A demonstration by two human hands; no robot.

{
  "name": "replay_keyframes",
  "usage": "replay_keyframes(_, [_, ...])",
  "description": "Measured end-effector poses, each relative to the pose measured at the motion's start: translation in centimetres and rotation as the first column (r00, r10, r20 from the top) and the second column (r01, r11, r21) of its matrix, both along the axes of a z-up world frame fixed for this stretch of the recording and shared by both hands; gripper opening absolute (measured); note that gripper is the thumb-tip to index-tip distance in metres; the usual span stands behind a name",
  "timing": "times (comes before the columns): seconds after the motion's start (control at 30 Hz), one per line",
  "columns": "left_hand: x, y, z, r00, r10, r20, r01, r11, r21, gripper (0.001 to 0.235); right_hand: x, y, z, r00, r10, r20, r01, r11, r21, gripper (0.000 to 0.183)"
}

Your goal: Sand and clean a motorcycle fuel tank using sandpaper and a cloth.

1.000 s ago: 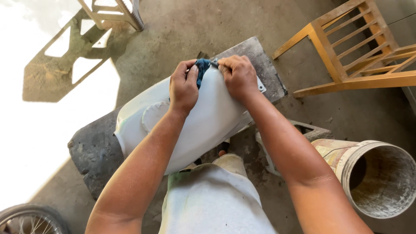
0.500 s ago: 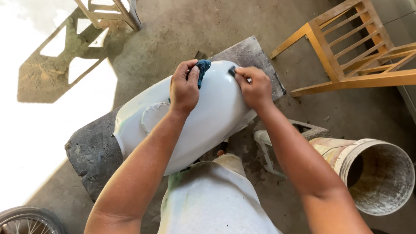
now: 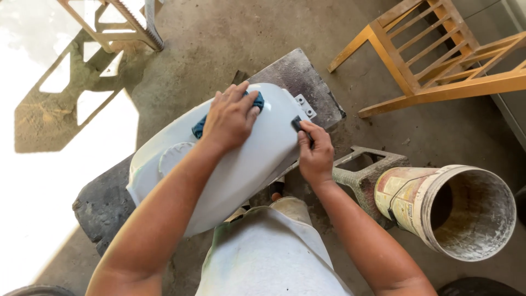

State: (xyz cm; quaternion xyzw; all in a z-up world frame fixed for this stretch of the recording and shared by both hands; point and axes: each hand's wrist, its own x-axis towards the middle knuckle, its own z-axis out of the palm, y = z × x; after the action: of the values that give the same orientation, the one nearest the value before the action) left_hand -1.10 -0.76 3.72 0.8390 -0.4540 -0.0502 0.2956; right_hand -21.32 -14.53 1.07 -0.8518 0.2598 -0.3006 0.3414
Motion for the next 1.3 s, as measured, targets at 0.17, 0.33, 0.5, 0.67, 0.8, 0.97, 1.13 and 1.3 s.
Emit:
replay_keyframes(0.17, [4.8,-7.3,-1.1,0.977,0.072,-0.199,-0.008,0.951,0.309,0.045,-4.9,-5.4,-7.3,0.989,-0.125,-0.074,0.138,0.655,0.743,0.022])
replay_keyframes(0.33, [0.3,-14.3,-1.2,0.984,0.036,-0.176,0.102,0.695,0.712,0.042,-7.5,-7.4,-6.7,0.958,-0.213,-0.194,0.260,0.354,0.898,0.021])
replay_keyframes(0.5, [-10.1,-13.4,-0.1,0.788,-0.610,0.082,0.369,0.575,0.730,0.040,-8.7,-10.7,-7.4,0.964,-0.226,-0.141,0.208,0.310,0.928,0.022])
replay_keyframes(0.67, [-5.6,-13.6,1.0,0.779,-0.625,-0.048,0.468,0.529,0.708,0.033,-9.3,-12.9,-6.5,0.975,-0.158,-0.157,0.204,0.353,0.913,0.023])
replay_keyframes(0.8, [2.4,-15.2,1.7,0.989,-0.120,-0.084,0.137,0.555,0.820,0.040,-10.0,-13.3,-7.5,0.977,-0.118,-0.177,0.208,0.360,0.909,0.024])
replay_keyframes(0.97, [-1.4,-16.4,-1.8,0.988,-0.134,-0.075,0.140,0.587,0.798,0.031,-9.8,-13.2,-7.7,0.982,-0.080,-0.173,0.189,0.319,0.929,0.024])
replay_keyframes(1.13, [-8.7,-12.7,2.5,0.866,-0.493,-0.086,0.408,0.596,0.692,0.027,-9.3,-13.9,-7.9,0.986,-0.071,-0.149,0.163,0.290,0.943,0.023])
replay_keyframes(1.3, [-8.3,-4.8,3.9,0.793,-0.596,0.124,0.527,0.774,0.352,0.031,-8.5,-13.5,-5.6,0.985,-0.060,-0.164,0.174,0.292,0.940,0.023])
